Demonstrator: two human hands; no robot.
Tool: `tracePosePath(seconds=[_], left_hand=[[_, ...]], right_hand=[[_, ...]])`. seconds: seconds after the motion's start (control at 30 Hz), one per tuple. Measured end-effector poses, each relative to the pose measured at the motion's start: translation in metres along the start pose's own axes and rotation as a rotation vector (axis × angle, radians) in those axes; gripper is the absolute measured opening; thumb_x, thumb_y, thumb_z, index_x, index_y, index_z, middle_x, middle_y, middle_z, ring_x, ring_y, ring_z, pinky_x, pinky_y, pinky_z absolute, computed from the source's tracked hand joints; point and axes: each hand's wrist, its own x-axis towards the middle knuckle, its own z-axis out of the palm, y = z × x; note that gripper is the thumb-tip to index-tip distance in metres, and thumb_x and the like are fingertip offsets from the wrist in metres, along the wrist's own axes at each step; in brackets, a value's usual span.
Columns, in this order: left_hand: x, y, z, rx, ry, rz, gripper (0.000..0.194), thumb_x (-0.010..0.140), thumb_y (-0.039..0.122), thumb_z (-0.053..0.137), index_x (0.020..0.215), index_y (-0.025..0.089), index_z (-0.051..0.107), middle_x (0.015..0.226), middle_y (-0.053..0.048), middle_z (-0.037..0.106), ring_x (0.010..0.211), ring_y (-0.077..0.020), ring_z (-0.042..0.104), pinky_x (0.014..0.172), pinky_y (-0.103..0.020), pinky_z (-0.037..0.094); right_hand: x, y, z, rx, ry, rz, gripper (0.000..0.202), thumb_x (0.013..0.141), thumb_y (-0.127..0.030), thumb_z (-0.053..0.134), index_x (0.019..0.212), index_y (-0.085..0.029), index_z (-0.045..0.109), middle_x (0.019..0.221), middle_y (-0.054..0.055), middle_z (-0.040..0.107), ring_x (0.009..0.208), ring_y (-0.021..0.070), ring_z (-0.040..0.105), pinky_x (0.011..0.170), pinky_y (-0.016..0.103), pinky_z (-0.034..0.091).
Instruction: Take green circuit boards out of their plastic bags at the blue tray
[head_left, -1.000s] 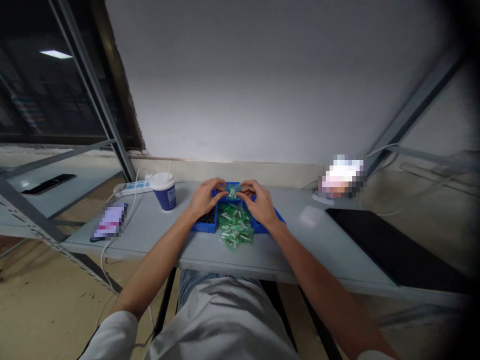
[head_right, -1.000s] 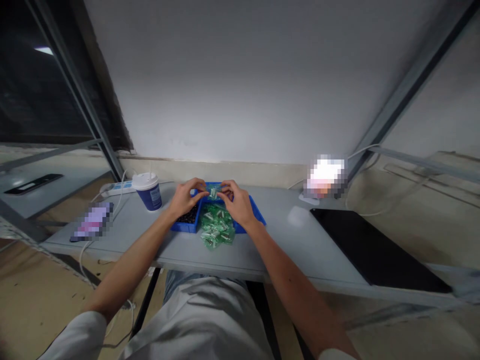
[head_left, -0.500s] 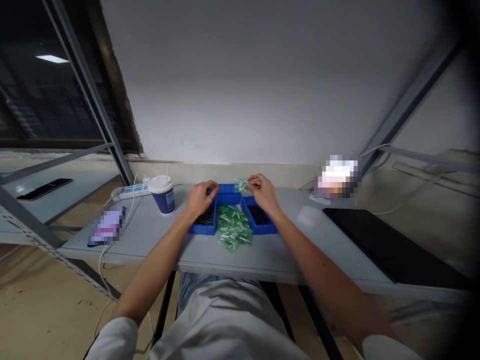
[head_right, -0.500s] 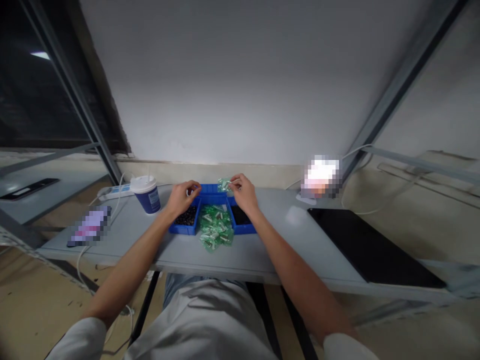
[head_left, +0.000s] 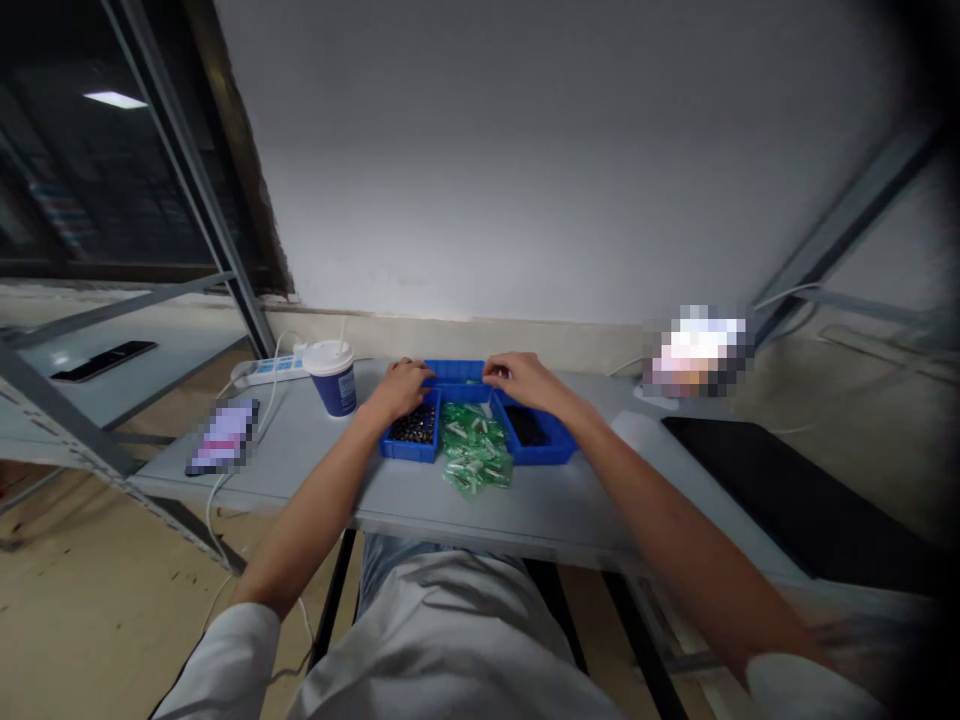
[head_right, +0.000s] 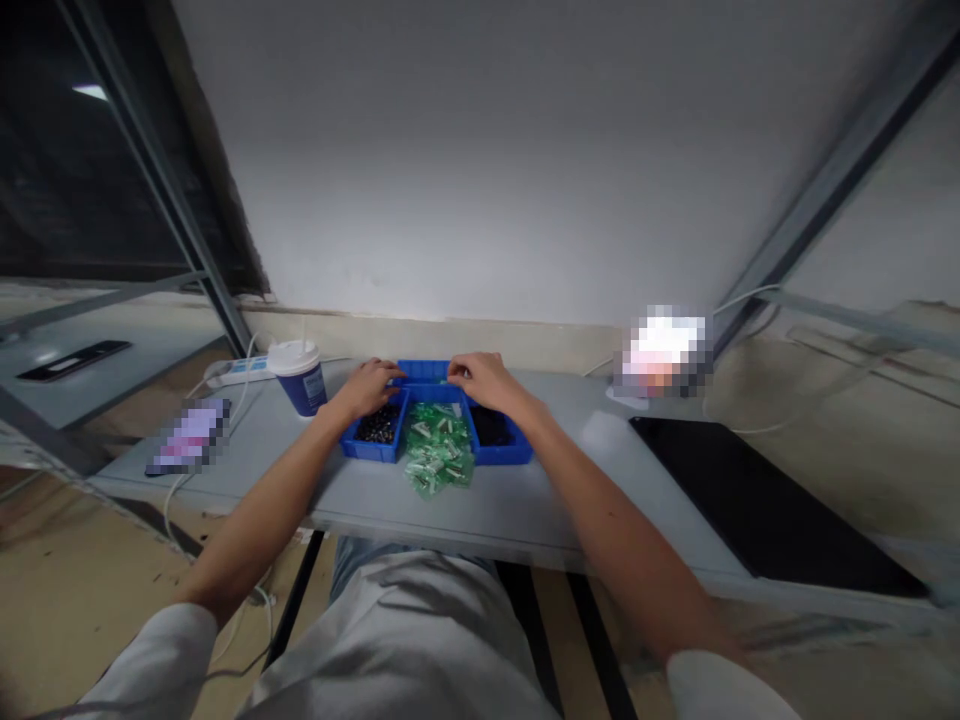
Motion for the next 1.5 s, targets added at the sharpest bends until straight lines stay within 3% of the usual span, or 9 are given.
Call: tracePosePath(seconds=[0.2, 0.4, 0.57, 0.7, 0.9, 1.1, 1.3, 1.5], left_hand=[[0.005, -0.005, -0.001, 0.006, -0.089, -0.021, 0.027, 0.085, 0.02, 0.061, 0.109, 0.023, 0.071, 0.099, -0.01, 0.073, 0.091, -0.0249, 0.068, 0.087, -0.036, 0.05], [0.004, -0.007, -0.003, -0.039, -0.074, -0.028, 0.026, 0.084, 0.017, 0.061, 0.107, 0.021, 0.073, 0.094, -0.01, 0.075, 0.087, -0.0253, 0.07, 0.081, -0.033, 0.051], [0.004, -0.011, -0.001, -0.114, -0.09, -0.022, 0.028, 0.083, 0.014, 0.063, 0.108, 0.021, 0.073, 0.093, -0.01, 0.075, 0.09, -0.0251, 0.07, 0.085, -0.034, 0.05], [0.004, -0.012, -0.001, -0.107, -0.09, -0.025, 0.025, 0.086, 0.018, 0.062, 0.109, 0.021, 0.072, 0.099, -0.012, 0.074, 0.094, -0.0271, 0.069, 0.088, -0.038, 0.049], [0.006, 0.006, -0.013, -0.089, 0.051, 0.145, 0.031, 0.09, 0.021, 0.058, 0.12, 0.022, 0.066, 0.115, -0.009, 0.069, 0.109, -0.0243, 0.061, 0.099, -0.04, 0.045], [0.007, 0.037, -0.024, -0.239, 0.038, 0.323, 0.026, 0.097, 0.027, 0.048, 0.116, 0.021, 0.065, 0.112, -0.006, 0.069, 0.106, -0.0196, 0.06, 0.098, -0.036, 0.044], [-0.008, 0.046, -0.026, -0.301, 0.068, 0.288, 0.024, 0.097, 0.022, 0.046, 0.114, 0.022, 0.064, 0.104, -0.006, 0.067, 0.1, -0.0199, 0.059, 0.088, -0.034, 0.048], [-0.014, 0.047, -0.03, -0.236, 0.166, 0.365, 0.026, 0.095, 0.022, 0.052, 0.117, 0.024, 0.066, 0.11, -0.008, 0.064, 0.105, -0.0215, 0.052, 0.093, -0.037, 0.045]], right_hand=[[-0.037, -0.022, 0.01, -0.176, -0.229, -0.17, 0.006, 0.074, -0.022, 0.075, 0.079, -0.024, 0.071, 0.075, 0.005, 0.068, 0.092, 0.0271, 0.059, 0.09, 0.044, 0.031], [-0.049, -0.023, 0.032, -0.354, -0.2, -0.23, 0.011, 0.074, -0.009, 0.067, 0.076, -0.02, 0.067, 0.079, 0.008, 0.068, 0.097, 0.0301, 0.056, 0.094, 0.05, 0.025], [-0.047, -0.02, 0.033, -0.421, -0.178, -0.211, 0.005, 0.08, -0.015, 0.063, 0.082, -0.019, 0.066, 0.085, 0.01, 0.07, 0.098, 0.0301, 0.056, 0.089, 0.046, 0.028], [-0.043, -0.02, 0.032, -0.394, -0.195, -0.196, 0.015, 0.078, -0.006, 0.057, 0.081, -0.019, 0.064, 0.078, 0.009, 0.068, 0.095, 0.0282, 0.058, 0.086, 0.043, 0.027], [-0.034, -0.019, 0.025, -0.192, -0.219, -0.113, 0.027, 0.07, 0.003, 0.054, 0.08, -0.02, 0.064, 0.069, 0.002, 0.067, 0.084, 0.0227, 0.06, 0.085, 0.041, 0.028], [-0.024, -0.014, 0.014, 0.123, -0.011, -0.103, 0.017, 0.081, -0.011, 0.052, 0.086, -0.021, 0.065, 0.085, 0.003, 0.069, 0.082, 0.0194, 0.062, 0.082, 0.035, 0.041], [-0.026, -0.007, 0.018, 0.516, 0.195, -0.016, 0.008, 0.085, -0.027, 0.056, 0.089, -0.022, 0.061, 0.091, 0.003, 0.066, 0.084, 0.0182, 0.064, 0.082, 0.035, 0.049], [-0.029, -0.014, 0.028, 0.806, 0.13, 0.094, 0.018, 0.082, -0.035, 0.063, 0.091, -0.022, 0.057, 0.086, 0.0, 0.063, 0.078, 0.0173, 0.065, 0.074, 0.032, 0.051]])
